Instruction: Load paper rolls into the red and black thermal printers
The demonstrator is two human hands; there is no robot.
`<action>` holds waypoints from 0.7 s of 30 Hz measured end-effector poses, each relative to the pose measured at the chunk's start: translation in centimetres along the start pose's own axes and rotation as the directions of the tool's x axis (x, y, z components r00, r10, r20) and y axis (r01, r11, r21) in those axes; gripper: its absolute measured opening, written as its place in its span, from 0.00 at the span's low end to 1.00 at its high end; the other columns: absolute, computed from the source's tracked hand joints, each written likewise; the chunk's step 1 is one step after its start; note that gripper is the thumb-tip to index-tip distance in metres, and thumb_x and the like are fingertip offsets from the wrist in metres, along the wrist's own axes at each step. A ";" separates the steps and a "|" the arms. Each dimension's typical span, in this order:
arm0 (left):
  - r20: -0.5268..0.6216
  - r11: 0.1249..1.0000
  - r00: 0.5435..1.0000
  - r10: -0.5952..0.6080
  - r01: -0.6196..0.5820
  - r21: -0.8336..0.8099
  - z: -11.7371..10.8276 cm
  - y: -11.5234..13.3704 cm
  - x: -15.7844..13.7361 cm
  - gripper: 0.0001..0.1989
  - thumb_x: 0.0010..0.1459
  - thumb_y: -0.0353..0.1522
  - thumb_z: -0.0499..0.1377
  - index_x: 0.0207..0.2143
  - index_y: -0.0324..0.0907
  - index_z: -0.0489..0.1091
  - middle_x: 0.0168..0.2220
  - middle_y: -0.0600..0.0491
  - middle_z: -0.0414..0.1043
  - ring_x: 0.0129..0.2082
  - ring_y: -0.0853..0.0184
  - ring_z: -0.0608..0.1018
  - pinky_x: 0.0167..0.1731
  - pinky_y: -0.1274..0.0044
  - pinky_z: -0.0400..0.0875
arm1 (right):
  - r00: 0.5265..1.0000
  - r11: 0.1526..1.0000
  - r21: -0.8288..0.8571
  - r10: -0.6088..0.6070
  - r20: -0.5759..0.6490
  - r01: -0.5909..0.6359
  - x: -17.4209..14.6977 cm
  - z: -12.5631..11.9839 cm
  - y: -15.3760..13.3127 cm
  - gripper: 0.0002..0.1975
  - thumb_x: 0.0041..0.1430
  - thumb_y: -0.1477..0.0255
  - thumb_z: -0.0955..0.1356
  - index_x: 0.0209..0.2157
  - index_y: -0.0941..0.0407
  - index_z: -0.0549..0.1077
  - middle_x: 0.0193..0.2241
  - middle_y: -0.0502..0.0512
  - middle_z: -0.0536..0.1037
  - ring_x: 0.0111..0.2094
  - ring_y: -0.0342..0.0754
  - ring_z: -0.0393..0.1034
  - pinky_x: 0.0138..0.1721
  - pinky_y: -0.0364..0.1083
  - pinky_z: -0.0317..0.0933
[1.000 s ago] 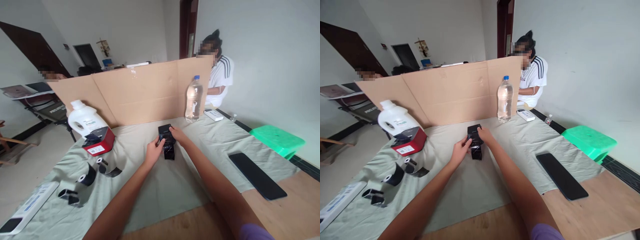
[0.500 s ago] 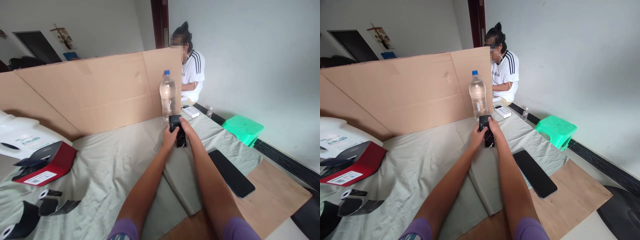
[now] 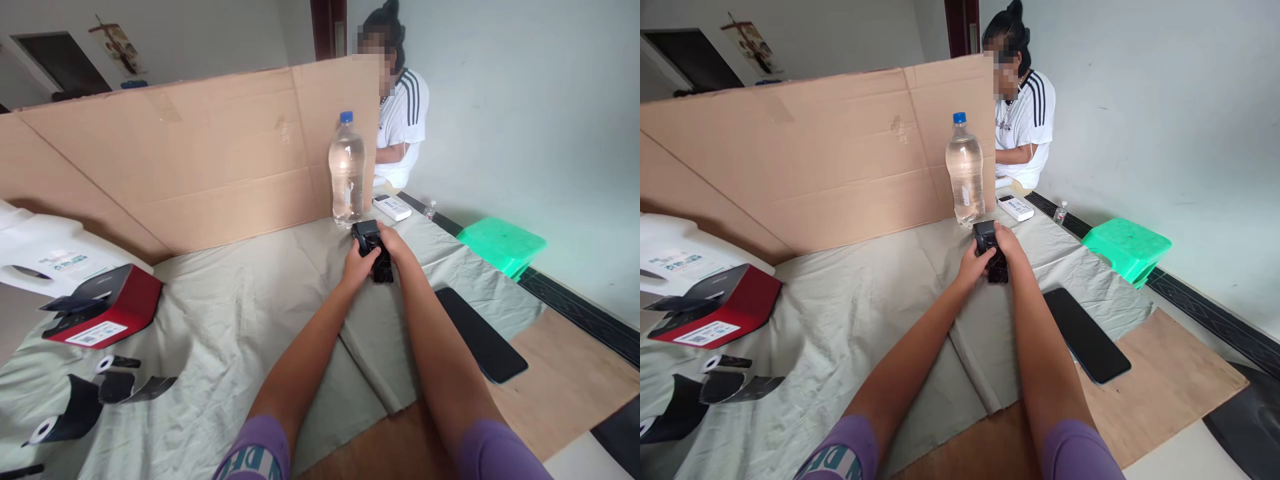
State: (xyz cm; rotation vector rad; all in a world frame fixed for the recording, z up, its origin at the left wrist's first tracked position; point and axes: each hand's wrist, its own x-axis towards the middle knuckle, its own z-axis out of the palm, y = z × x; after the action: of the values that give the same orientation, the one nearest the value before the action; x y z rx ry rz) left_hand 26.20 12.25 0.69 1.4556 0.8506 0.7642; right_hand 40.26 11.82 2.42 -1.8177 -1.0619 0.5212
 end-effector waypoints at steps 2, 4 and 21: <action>0.057 0.998 0.998 -0.029 0.032 -0.061 0.0 0.4 -0.6 0.37 0.58 0.38 0.64 0.66 0.40 0.57 0.47 0.43 0.77 0.33 0.63 0.81 0.23 0.78 0.74 | 0.996 0.996 0.013 0.091 -0.009 -0.090 -0.5 -0.2 -1.0 0.27 0.68 0.51 0.57 0.47 0.56 0.76 0.41 0.61 0.80 0.44 0.56 0.73 0.48 0.50 0.65; 0.073 0.995 0.996 -0.050 0.057 -0.085 -0.5 1.3 -1.6 0.41 0.58 0.37 0.64 0.70 0.39 0.51 0.49 0.41 0.76 0.35 0.61 0.81 0.21 0.79 0.72 | 0.985 0.986 -0.050 0.155 -0.081 -0.159 -1.1 -0.3 -2.7 0.26 0.67 0.52 0.59 0.49 0.55 0.76 0.46 0.64 0.78 0.51 0.59 0.70 0.52 0.54 0.62; -0.915 0.936 0.199 0.351 -0.053 0.348 -51.9 3.2 -21.7 0.17 0.55 0.36 0.62 0.46 0.42 0.66 0.47 0.44 0.70 0.54 0.50 0.72 0.56 0.57 0.68 | 0.655 0.816 0.210 -0.563 0.504 0.539 -18.0 26.8 -19.8 0.25 0.64 0.64 0.65 0.61 0.56 0.68 0.58 0.62 0.71 0.59 0.57 0.66 0.59 0.55 0.59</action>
State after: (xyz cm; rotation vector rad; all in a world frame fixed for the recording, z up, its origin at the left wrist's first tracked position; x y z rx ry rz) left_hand -29.16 20.23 7.49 1.1651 1.7881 1.9839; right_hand 2.61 14.10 5.54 -1.2057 -1.9038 0.6919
